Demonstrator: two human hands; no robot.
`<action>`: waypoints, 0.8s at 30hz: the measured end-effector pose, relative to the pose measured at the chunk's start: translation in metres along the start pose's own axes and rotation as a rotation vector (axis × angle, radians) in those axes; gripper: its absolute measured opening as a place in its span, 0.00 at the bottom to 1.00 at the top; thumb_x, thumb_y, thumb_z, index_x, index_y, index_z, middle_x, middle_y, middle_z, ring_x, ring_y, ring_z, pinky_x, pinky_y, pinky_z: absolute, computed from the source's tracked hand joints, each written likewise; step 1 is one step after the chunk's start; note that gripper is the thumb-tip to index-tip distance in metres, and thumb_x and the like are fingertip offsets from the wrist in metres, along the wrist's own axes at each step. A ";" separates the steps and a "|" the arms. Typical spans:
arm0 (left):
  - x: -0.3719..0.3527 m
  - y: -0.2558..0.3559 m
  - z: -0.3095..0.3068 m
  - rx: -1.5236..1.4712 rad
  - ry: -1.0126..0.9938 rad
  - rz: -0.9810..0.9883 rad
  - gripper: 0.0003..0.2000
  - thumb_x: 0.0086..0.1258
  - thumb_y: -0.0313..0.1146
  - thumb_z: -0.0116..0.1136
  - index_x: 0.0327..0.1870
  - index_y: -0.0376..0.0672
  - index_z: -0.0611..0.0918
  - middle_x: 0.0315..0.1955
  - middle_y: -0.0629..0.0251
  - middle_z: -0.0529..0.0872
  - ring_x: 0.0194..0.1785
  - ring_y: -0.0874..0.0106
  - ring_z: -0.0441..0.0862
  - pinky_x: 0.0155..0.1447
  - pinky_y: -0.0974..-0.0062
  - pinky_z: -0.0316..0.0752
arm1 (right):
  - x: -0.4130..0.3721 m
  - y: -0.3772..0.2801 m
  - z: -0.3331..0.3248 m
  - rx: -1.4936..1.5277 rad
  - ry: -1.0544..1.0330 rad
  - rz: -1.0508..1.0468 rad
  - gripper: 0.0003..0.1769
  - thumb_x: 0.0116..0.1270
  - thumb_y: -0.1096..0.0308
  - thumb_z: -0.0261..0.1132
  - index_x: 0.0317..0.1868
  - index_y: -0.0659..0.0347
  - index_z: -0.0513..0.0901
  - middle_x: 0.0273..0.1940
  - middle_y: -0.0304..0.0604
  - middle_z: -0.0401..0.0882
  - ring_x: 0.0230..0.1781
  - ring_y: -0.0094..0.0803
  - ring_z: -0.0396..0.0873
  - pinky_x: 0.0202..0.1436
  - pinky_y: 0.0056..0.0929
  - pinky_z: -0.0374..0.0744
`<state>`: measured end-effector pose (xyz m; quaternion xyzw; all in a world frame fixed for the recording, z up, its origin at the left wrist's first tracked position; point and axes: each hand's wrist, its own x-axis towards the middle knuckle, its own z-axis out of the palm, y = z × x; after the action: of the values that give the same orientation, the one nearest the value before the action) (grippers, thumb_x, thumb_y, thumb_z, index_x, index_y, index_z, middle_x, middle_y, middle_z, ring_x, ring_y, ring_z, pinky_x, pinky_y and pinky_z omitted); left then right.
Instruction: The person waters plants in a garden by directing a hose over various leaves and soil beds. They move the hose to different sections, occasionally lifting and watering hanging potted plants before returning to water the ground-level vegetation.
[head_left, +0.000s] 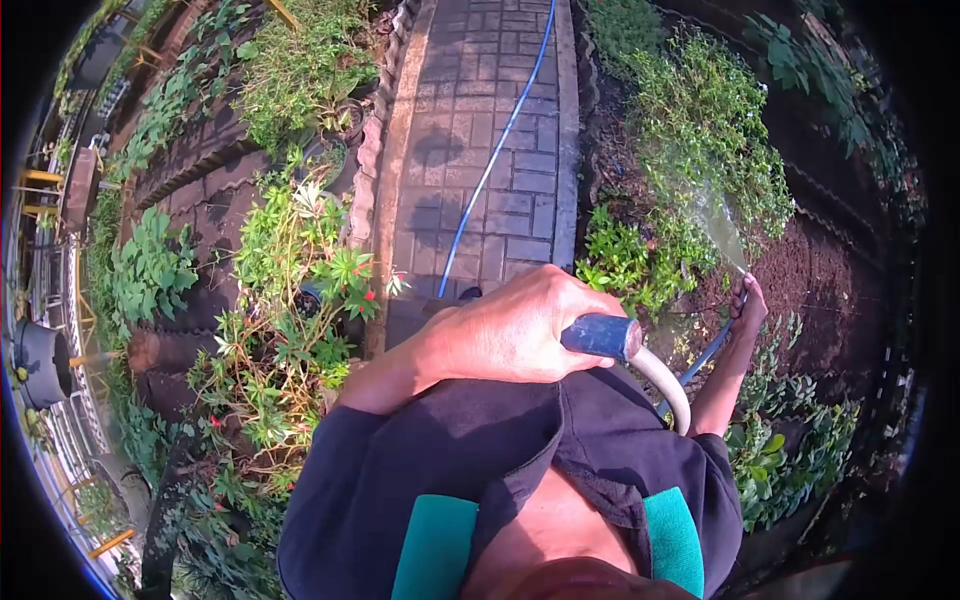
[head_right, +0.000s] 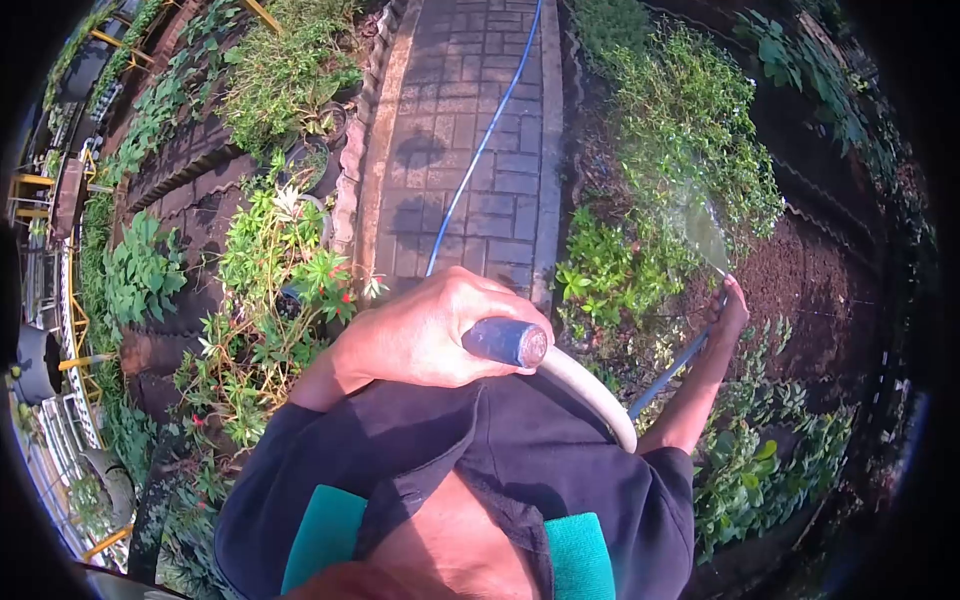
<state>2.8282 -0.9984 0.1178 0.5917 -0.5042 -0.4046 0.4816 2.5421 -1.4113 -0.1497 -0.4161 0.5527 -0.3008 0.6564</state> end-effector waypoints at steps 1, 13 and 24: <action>0.005 0.003 0.005 -0.003 0.014 -0.009 0.10 0.56 0.25 0.65 0.40 0.39 0.84 0.31 0.52 0.86 0.37 0.56 0.85 0.40 0.66 0.77 | 0.012 -0.010 0.000 -0.005 -0.017 -0.016 0.14 0.68 0.66 0.60 0.53 0.55 0.78 0.24 0.36 0.75 0.12 0.19 0.64 0.10 0.16 0.57; 0.048 0.006 0.048 0.077 0.110 -0.144 0.15 0.54 0.24 0.70 0.43 0.36 0.84 0.37 0.56 0.87 0.40 0.66 0.86 0.45 0.73 0.78 | 0.057 -0.123 0.027 -0.037 0.002 -0.311 0.14 0.63 0.70 0.62 0.49 0.59 0.82 0.25 0.39 0.78 0.14 0.16 0.66 0.12 0.14 0.60; 0.062 0.017 0.062 0.042 0.151 -0.259 0.12 0.51 0.17 0.68 0.38 0.32 0.85 0.33 0.59 0.88 0.36 0.75 0.84 0.42 0.79 0.77 | 0.067 -0.003 -0.028 0.018 0.086 0.030 0.14 0.62 0.68 0.61 0.48 0.59 0.82 0.23 0.40 0.76 0.15 0.20 0.67 0.12 0.18 0.61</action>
<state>2.7755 -1.0703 0.1215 0.6904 -0.3945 -0.4070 0.4496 2.5291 -1.4764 -0.1802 -0.3885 0.5839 -0.3138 0.6400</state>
